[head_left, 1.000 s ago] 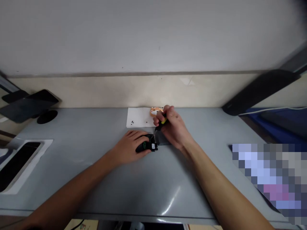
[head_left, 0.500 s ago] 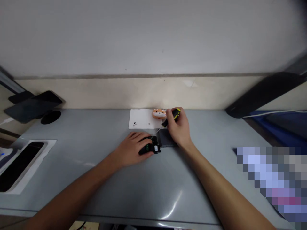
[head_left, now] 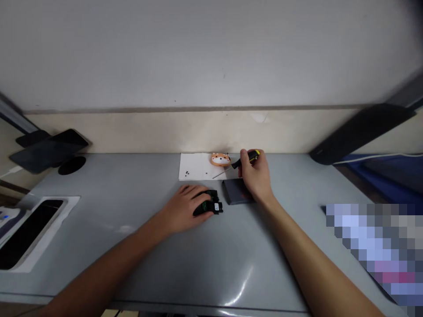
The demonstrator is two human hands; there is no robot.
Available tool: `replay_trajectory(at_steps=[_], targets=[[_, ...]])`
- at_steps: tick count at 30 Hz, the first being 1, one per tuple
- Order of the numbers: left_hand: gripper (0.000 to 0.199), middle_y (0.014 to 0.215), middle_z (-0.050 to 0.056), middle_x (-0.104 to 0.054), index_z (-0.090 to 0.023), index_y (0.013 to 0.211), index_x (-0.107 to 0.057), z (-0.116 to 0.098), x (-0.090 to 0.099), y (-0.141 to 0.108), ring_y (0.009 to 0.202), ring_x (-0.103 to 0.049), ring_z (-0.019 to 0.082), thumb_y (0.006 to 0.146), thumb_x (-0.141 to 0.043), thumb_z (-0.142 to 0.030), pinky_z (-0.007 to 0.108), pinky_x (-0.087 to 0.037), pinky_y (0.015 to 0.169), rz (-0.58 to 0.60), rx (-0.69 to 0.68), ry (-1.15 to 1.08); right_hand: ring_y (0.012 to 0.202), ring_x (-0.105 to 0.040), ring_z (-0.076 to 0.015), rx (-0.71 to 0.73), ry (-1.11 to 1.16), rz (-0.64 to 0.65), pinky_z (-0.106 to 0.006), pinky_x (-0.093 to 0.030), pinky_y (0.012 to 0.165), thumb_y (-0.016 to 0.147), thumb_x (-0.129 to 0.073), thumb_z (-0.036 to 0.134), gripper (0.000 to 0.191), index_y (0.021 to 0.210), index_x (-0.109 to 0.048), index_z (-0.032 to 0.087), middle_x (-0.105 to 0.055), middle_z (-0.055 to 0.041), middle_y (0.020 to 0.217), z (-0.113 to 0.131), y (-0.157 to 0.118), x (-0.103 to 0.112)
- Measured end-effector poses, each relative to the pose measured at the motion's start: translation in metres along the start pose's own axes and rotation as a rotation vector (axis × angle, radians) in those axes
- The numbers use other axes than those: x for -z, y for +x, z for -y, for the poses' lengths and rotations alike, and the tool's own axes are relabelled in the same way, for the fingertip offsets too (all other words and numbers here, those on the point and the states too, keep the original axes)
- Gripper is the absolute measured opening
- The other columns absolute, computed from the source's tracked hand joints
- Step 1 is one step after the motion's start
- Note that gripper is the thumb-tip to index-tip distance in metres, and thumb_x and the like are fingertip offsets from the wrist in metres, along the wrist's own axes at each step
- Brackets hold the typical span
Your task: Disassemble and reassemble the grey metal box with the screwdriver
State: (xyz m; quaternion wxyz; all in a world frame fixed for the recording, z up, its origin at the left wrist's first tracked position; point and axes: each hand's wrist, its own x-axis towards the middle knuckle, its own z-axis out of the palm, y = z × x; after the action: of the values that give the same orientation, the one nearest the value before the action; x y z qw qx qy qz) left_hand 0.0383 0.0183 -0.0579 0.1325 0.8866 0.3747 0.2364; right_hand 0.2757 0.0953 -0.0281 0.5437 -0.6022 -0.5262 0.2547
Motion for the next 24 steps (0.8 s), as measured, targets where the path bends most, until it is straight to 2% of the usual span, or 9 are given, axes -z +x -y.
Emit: replay_trajectory(at_steps=[3,9,13,15,21,24], targets=[[0.026,0.137,0.005,-0.063,-0.026,0.119,-0.066,-0.001,0.001,0.000,0.125,-0.059,0.024,0.097,-0.066,-0.039,0.044,-0.044,0.109,0.005,0.001,-0.004,0.049,-0.052,-0.0185,0.041,0.018,-0.009,-0.036,-0.040,0.051,0.091,-0.060,0.066,0.041,0.097,-0.049,0.027,-0.056,0.0023,0.058,-0.003,0.002,0.001],[0.027,0.138,0.006,-0.062,-0.026,0.122,-0.064,-0.002,0.005,-0.001,0.129,-0.057,0.025,0.099,-0.063,-0.039,0.044,-0.043,0.111,0.036,-0.014,0.009,0.057,-0.056,-0.0173,0.106,0.024,0.062,-0.034,-0.043,0.054,0.090,-0.064,0.061,0.039,0.104,-0.053,0.026,-0.066,-0.0021,0.080,-0.005,-0.004,-0.005],[0.026,0.137,0.006,-0.062,-0.025,0.121,-0.064,-0.004,0.008,0.000,0.128,-0.057,0.025,0.100,-0.062,-0.040,0.045,-0.043,0.111,0.039,-0.027,0.009,0.064,-0.057,-0.0183,0.125,-0.008,0.086,-0.034,-0.044,0.060,0.091,-0.064,0.058,0.038,0.107,-0.054,0.025,-0.067,-0.0024,0.081,-0.005,-0.005,-0.006],[0.024,0.136,0.006,-0.063,-0.024,0.119,-0.064,-0.005,0.011,0.001,0.127,-0.058,0.025,0.100,-0.061,-0.039,0.046,-0.043,0.111,-0.015,-0.003,-0.013,0.065,-0.057,-0.0184,0.130,-0.004,0.080,-0.034,-0.044,0.061,0.092,-0.063,0.058,0.038,0.107,-0.054,0.025,-0.067,-0.0024,0.081,-0.005,-0.005,-0.006],[0.014,0.124,0.007,-0.067,-0.024,0.108,-0.063,0.001,0.015,0.004,0.121,-0.061,0.021,0.102,-0.050,-0.023,0.042,-0.049,0.107,-0.302,0.188,-0.187,0.064,-0.055,-0.0184,0.135,-0.018,0.059,-0.033,-0.041,0.060,0.092,-0.062,0.059,0.038,0.107,-0.055,0.025,-0.065,-0.0015,0.078,-0.006,-0.004,-0.004],[0.014,0.118,0.005,-0.068,-0.023,0.102,-0.064,0.006,0.013,0.005,0.117,-0.063,0.020,0.100,-0.051,-0.018,0.041,-0.050,0.106,-0.376,0.214,-0.194,0.063,-0.057,-0.0185,0.140,-0.025,0.085,-0.034,-0.041,0.060,0.092,-0.063,0.059,0.038,0.106,-0.055,0.025,-0.067,-0.0011,0.077,-0.006,-0.005,-0.005]])
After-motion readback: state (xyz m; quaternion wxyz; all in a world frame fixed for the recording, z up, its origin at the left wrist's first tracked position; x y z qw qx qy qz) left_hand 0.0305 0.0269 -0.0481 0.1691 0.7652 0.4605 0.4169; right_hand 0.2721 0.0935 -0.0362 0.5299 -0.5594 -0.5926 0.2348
